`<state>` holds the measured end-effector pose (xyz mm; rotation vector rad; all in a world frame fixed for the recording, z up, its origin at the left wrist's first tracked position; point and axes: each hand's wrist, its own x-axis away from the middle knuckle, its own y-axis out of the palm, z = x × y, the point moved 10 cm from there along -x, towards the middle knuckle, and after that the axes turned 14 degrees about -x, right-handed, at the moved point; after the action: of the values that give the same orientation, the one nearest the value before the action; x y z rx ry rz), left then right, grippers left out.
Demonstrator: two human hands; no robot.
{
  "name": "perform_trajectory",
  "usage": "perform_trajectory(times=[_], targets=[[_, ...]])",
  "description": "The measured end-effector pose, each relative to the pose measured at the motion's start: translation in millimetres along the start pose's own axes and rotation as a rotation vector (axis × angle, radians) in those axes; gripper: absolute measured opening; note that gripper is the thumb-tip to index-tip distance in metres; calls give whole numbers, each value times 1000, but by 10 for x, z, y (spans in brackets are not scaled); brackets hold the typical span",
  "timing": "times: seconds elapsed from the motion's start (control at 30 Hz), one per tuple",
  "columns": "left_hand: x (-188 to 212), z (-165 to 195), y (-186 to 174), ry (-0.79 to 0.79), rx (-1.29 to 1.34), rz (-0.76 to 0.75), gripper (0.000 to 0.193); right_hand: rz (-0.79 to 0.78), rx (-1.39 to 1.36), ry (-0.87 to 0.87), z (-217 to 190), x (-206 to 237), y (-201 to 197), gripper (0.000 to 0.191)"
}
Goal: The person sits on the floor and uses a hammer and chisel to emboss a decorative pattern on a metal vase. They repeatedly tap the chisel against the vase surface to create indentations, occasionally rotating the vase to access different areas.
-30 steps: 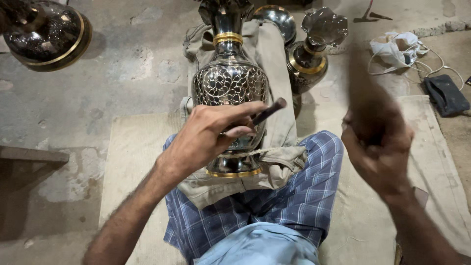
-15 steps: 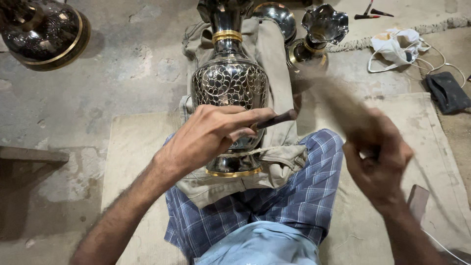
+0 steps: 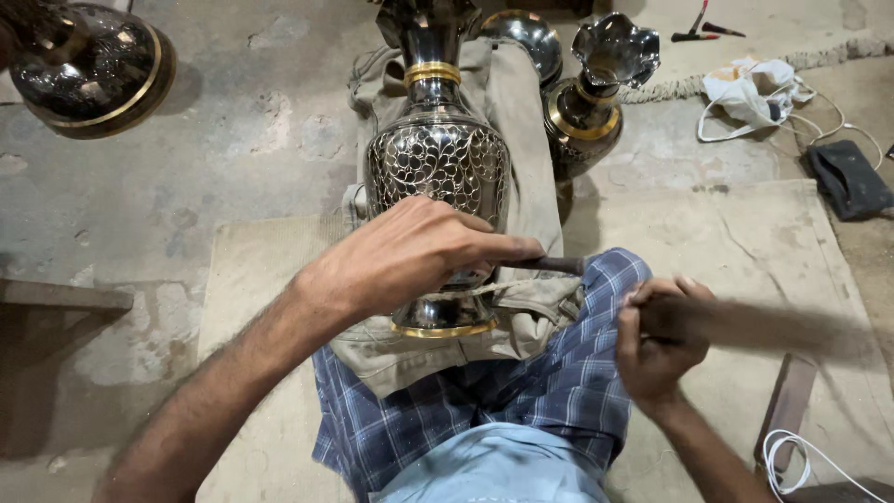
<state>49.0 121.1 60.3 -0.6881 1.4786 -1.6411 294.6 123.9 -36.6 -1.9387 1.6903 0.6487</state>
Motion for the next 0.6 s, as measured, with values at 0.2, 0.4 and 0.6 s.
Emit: perform_trajectory(times=[0.2, 0.4, 0.6], targets=[[-37, -84, -3, 30, 68, 32, 39, -114, 400, 290, 365, 43, -58, 57], [-82, -110, 43, 2, 16, -31, 45, -465, 527, 132, 112, -120, 277, 80], [-96, -45, 69, -3, -33, -178, 37, 22, -5, 292, 377, 76, -128, 45]])
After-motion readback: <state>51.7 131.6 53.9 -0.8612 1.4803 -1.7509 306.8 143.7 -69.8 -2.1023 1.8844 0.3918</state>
